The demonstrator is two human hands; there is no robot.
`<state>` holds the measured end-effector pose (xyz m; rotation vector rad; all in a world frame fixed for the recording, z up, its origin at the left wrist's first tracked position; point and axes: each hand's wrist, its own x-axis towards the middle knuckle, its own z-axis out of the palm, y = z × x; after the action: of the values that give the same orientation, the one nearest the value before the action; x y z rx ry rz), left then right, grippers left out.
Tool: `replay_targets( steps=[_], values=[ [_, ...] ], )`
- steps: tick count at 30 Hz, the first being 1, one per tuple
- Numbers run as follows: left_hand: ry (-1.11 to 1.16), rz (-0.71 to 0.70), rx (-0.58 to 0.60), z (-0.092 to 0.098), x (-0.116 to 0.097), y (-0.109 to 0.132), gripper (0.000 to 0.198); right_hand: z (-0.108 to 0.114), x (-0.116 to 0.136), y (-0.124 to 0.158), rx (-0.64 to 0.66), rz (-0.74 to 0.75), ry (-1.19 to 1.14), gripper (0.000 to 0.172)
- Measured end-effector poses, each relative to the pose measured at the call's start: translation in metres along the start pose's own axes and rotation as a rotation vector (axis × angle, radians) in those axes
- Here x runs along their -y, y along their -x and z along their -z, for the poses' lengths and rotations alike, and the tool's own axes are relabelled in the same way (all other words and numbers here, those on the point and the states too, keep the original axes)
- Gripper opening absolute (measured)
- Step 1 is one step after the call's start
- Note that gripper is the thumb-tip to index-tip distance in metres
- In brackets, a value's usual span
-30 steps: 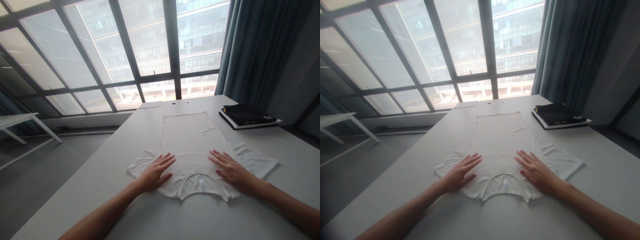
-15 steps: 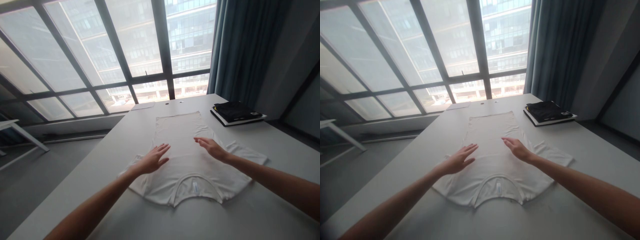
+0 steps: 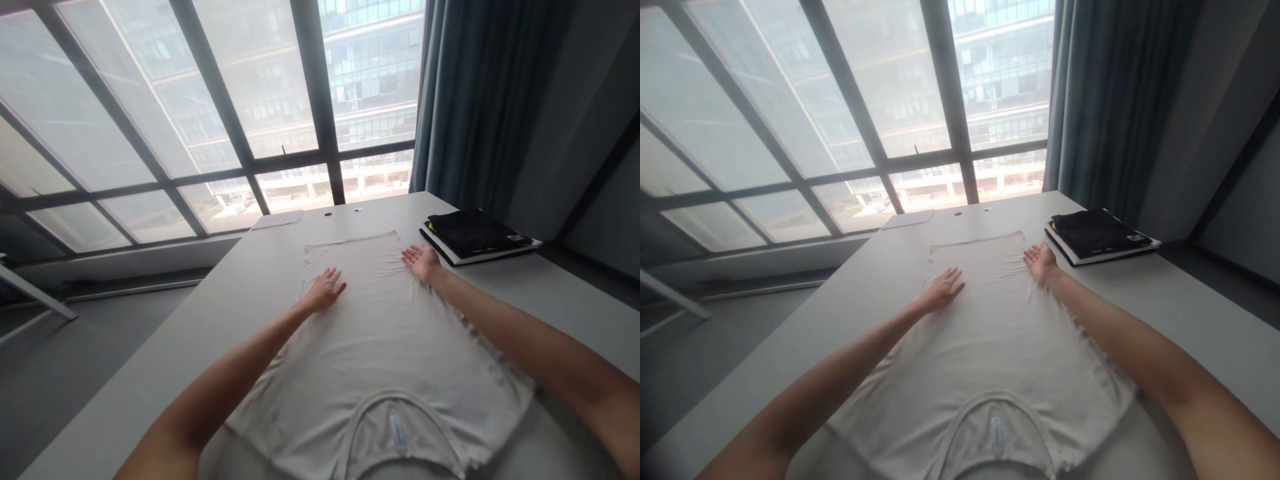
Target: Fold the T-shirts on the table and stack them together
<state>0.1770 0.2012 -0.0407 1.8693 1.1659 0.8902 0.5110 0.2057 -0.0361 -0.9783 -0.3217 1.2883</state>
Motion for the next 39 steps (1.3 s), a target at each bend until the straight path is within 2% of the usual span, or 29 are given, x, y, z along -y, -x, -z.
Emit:
replay_targets(
  steps=[2, 4, 6, 8, 9, 11, 15, 17, 18, 20, 22, 25, 27, 28, 30, 35, 37, 39],
  values=[
    [0.325, 0.041, -0.112, -0.016, -0.018, -0.026, 0.023, -0.021, -0.005, -0.011, 0.067, -0.006, -0.030, 0.042],
    [0.440, 0.072, -0.132, -0.041, -0.035, -0.054, 0.013, -0.049, -0.023, -0.017, 0.156, -0.048, -0.049, 0.044],
    [0.912, 0.236, -0.187, -0.068, -0.044, -0.078, 0.015, -0.074, -0.044, -0.019, 0.232, -0.102, -0.052, 0.045],
    [1.023, 0.320, -0.212, -0.083, -0.041, -0.095, 0.021, -0.085, -0.059, -0.023, 0.274, -0.146, -0.048, 0.047],
    [1.052, 0.359, -0.229, -0.083, -0.036, -0.100, 0.025, -0.085, -0.062, -0.028, 0.278, -0.159, -0.046, 0.048],
    [1.084, 0.424, -0.280, -0.065, -0.020, -0.106, 0.032, -0.073, -0.054, -0.041, 0.252, -0.163, -0.049, 0.052],
    [1.152, 0.487, -0.427, 0.016, 0.014, -0.108, 0.044, -0.032, -0.011, -0.078, 0.124, -0.054, -0.075, 0.056],
    [1.175, 0.488, -0.489, 0.049, 0.023, -0.110, 0.048, -0.023, 0.007, -0.091, 0.047, 0.001, -0.078, 0.056],
    [1.188, 0.485, -0.504, 0.058, 0.025, -0.113, 0.049, -0.024, 0.011, -0.095, 0.033, 0.020, -0.078, 0.056],
    [1.219, 0.472, -0.500, 0.058, 0.023, -0.121, 0.049, -0.040, 0.007, -0.096, 0.062, 0.025, -0.077, 0.056],
    [1.256, 0.463, -0.453, 0.038, 0.017, -0.132, 0.048, -0.066, -0.009, -0.091, 0.139, -0.020, -0.070, 0.056],
    [1.300, 0.482, -0.375, -0.002, 0.010, -0.150, 0.046, -0.104, -0.043, -0.081, 0.232, -0.143, -0.039, 0.056],
    [1.316, 0.503, -0.365, -0.014, 0.012, -0.158, 0.045, -0.116, -0.058, -0.080, 0.265, -0.200, -0.025, 0.056],
    [1.321, 0.508, -0.377, -0.012, 0.014, -0.159, 0.046, -0.117, -0.061, -0.081, 0.273, -0.216, -0.024, 0.056],
    [1.320, 0.510, -0.432, 0.006, 0.023, -0.159, 0.048, -0.107, -0.056, -0.091, 0.265, -0.219, -0.035, 0.056],
    [1.276, 0.461, -0.633, 0.081, 0.042, -0.146, 0.056, -0.062, -0.011, -0.127, 0.086, -0.055, -0.099, 0.058],
    [1.261, 0.430, -0.661, 0.091, 0.039, -0.145, 0.056, -0.057, -0.001, -0.130, 0.040, 0.024, -0.137, 0.055],
    [1.253, 0.404, -0.640, 0.081, 0.030, -0.147, 0.055, -0.065, -0.004, -0.118, 0.075, 0.045, -0.158, 0.052]
  ],
)
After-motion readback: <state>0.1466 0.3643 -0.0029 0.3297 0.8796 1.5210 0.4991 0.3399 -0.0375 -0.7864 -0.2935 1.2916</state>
